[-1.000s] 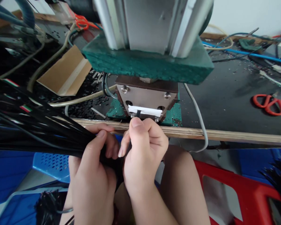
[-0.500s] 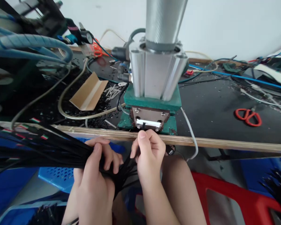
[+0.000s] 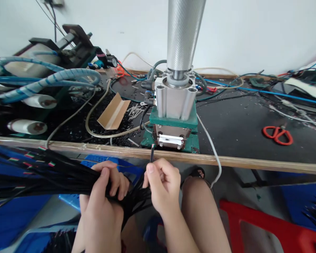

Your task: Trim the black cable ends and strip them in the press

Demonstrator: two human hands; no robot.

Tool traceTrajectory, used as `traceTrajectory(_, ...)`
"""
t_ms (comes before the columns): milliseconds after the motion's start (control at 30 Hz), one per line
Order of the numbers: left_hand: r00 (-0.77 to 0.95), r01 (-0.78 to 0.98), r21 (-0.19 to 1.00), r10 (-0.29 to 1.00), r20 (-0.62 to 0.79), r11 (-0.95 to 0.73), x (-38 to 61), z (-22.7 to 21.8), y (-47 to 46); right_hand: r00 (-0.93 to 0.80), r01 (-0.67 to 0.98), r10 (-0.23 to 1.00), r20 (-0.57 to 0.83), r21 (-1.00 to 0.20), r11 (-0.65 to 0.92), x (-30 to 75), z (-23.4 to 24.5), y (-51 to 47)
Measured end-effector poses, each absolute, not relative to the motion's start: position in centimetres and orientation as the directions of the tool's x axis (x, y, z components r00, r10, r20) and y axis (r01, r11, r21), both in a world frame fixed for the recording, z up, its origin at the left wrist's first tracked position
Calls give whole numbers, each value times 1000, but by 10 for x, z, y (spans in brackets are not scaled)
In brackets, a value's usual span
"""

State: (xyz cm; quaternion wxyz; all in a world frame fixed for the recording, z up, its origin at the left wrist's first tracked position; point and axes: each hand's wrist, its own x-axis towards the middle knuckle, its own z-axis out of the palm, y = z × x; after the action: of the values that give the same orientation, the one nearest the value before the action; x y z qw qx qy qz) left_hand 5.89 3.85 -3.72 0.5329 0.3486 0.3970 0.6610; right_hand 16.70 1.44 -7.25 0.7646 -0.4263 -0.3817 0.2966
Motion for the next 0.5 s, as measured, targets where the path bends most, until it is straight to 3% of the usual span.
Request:
traceTrajectory(200, -72, -415, 907, 997, 41, -67, 50, -40, 25, 351, 96, 773, 529, -841, 533, 159, -64, -9)
traceTrajectory(500, 116, -377, 921, 992, -58, 98, 32, -27, 5, 159, 94, 790, 593, -805, 586, 146, -58, -16)
